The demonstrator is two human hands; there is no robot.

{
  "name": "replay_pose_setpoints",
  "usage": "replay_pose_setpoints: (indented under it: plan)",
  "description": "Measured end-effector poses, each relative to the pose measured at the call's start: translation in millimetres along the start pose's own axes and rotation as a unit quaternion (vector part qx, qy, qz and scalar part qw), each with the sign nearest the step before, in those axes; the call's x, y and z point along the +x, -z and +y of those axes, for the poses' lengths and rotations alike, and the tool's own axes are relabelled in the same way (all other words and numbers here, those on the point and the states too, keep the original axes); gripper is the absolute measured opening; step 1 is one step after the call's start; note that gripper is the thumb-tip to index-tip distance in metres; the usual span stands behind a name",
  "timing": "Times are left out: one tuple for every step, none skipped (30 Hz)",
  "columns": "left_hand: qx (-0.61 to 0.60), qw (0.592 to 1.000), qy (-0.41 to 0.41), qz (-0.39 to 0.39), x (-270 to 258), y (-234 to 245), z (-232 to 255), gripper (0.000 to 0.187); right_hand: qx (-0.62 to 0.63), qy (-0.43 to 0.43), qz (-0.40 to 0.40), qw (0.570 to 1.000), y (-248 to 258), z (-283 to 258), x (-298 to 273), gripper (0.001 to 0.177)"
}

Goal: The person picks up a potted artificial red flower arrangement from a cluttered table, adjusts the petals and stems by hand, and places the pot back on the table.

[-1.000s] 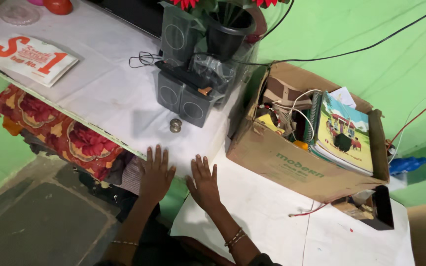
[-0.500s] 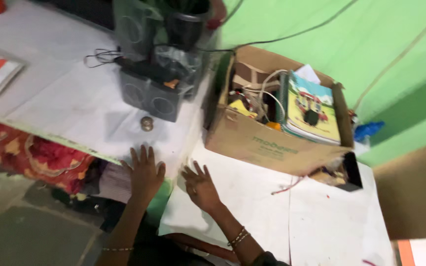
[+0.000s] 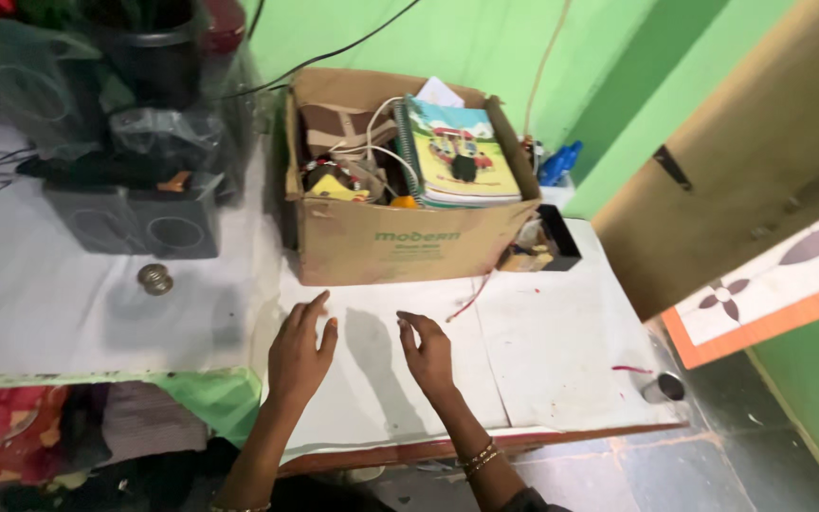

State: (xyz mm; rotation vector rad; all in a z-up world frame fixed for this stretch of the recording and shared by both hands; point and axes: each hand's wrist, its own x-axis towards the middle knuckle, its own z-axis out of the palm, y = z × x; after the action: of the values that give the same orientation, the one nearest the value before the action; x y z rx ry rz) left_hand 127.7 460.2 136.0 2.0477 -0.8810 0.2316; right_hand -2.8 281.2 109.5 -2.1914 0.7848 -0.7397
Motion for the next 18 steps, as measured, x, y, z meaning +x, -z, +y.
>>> replay_pose_setpoints:
  plan:
    - [0.007,0.999,0.029,-0.022,-1,0,4,0.035,0.03,-0.002,0.012,0.999,7,0,-1,0.025]
    - [0.015,0.997,0.059,-0.044,-2,0,7,0.029,0.061,-0.004,0.023,0.998,14,2,-4,0.03]
    - [0.024,0.994,0.089,-0.066,-3,0,10,0.03,0.091,-0.006,0.034,0.995,21,6,-6,0.041]
    - [0.027,0.995,0.072,-0.065,-4,1,13,0.032,0.069,-0.012,0.051,0.996,27,9,-8,0.045]
    - [0.03,0.996,0.055,-0.065,-6,2,15,0.036,0.046,-0.018,0.067,0.997,32,11,-11,0.051]
    - [0.032,0.997,0.039,-0.064,-7,2,18,0.042,0.023,-0.023,0.082,0.996,37,13,-14,0.056]
    - [0.025,0.996,0.044,-0.067,-8,2,21,0.045,0.023,-0.032,0.088,0.995,41,13,-16,0.059]
    - [0.018,0.996,0.05,-0.072,-11,2,24,0.049,0.022,-0.043,0.092,0.995,46,15,-20,0.062]
    - [0.012,0.995,0.057,-0.077,-14,2,27,0.053,0.021,-0.054,0.097,0.994,51,15,-25,0.066]
    - [0.002,0.996,0.049,-0.076,-19,3,31,0.053,0.022,-0.06,0.101,0.993,55,15,-30,0.065]
    - [-0.009,0.996,0.042,-0.076,-23,4,34,0.053,0.022,-0.066,0.105,0.992,59,15,-35,0.064]
    - [-0.018,0.997,0.034,-0.074,-27,4,38,0.054,0.024,-0.071,0.11,0.991,63,14,-39,0.064]
    - [0.0,0.997,0.022,-0.072,-32,4,42,0.055,0.04,-0.062,0.113,0.991,67,13,-46,0.064]
    - [0.018,0.997,0.01,-0.073,-39,4,47,0.056,0.057,-0.056,0.117,0.99,72,12,-54,0.063]
    - [0.035,0.997,-0.002,-0.073,-45,4,52,0.058,0.073,-0.049,0.12,0.989,77,11,-62,0.063]
    - [0.046,0.996,-0.009,-0.079,-52,3,57,0.059,0.077,-0.065,0.12,0.988,81,11,-71,0.061]
    - [0.056,0.995,-0.016,-0.085,-58,2,62,0.06,0.082,-0.08,0.12,0.986,85,11,-80,0.06]
    - [0.065,0.993,-0.024,-0.091,-62,2,66,0.061,0.086,-0.094,0.121,0.984,89,11,-88,0.058]
